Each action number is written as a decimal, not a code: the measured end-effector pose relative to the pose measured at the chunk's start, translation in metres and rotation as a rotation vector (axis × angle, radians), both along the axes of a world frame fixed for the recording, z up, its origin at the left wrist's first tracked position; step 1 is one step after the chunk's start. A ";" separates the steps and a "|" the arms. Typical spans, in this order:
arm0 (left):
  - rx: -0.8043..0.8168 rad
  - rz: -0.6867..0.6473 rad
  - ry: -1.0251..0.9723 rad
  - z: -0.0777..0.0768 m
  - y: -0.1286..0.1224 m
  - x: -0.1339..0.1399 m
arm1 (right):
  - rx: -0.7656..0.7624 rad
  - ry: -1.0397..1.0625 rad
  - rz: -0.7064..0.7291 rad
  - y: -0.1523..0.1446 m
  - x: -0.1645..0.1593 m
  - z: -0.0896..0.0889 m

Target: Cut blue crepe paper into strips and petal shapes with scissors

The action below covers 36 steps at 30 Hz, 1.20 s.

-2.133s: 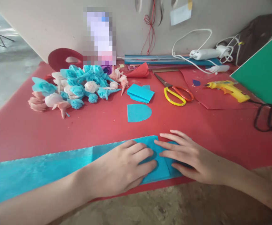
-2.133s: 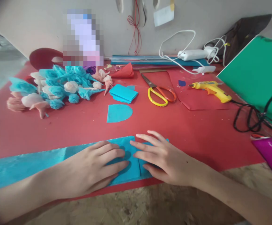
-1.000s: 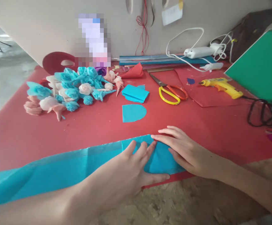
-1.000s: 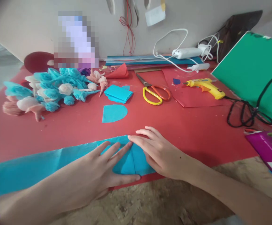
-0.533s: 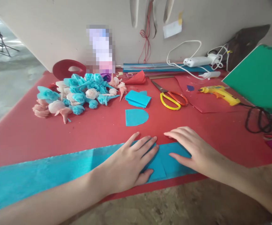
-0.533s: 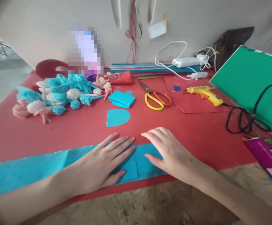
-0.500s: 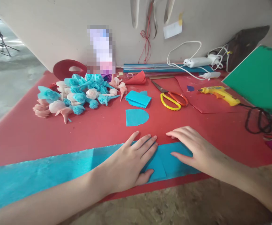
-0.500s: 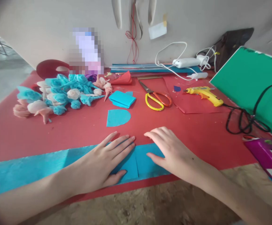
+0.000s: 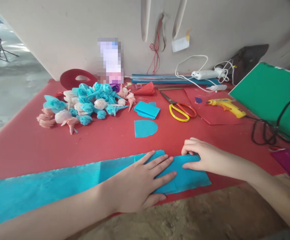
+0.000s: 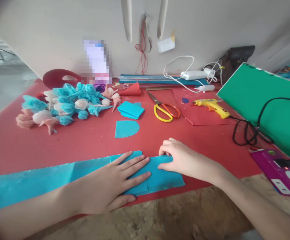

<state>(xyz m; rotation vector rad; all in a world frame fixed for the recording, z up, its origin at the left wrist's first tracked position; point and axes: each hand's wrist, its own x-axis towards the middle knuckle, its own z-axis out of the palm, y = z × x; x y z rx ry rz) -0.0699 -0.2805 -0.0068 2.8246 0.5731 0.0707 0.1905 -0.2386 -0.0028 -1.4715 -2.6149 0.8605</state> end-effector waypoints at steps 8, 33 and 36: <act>0.035 -0.074 -0.041 0.004 0.000 0.002 | 0.018 0.025 -0.007 -0.003 -0.010 0.004; 0.135 0.247 0.036 -0.002 -0.002 -0.068 | 0.331 0.198 -0.173 0.006 -0.030 -0.007; 0.132 0.254 0.046 -0.003 -0.002 -0.068 | 0.182 0.345 -0.284 0.003 -0.038 -0.007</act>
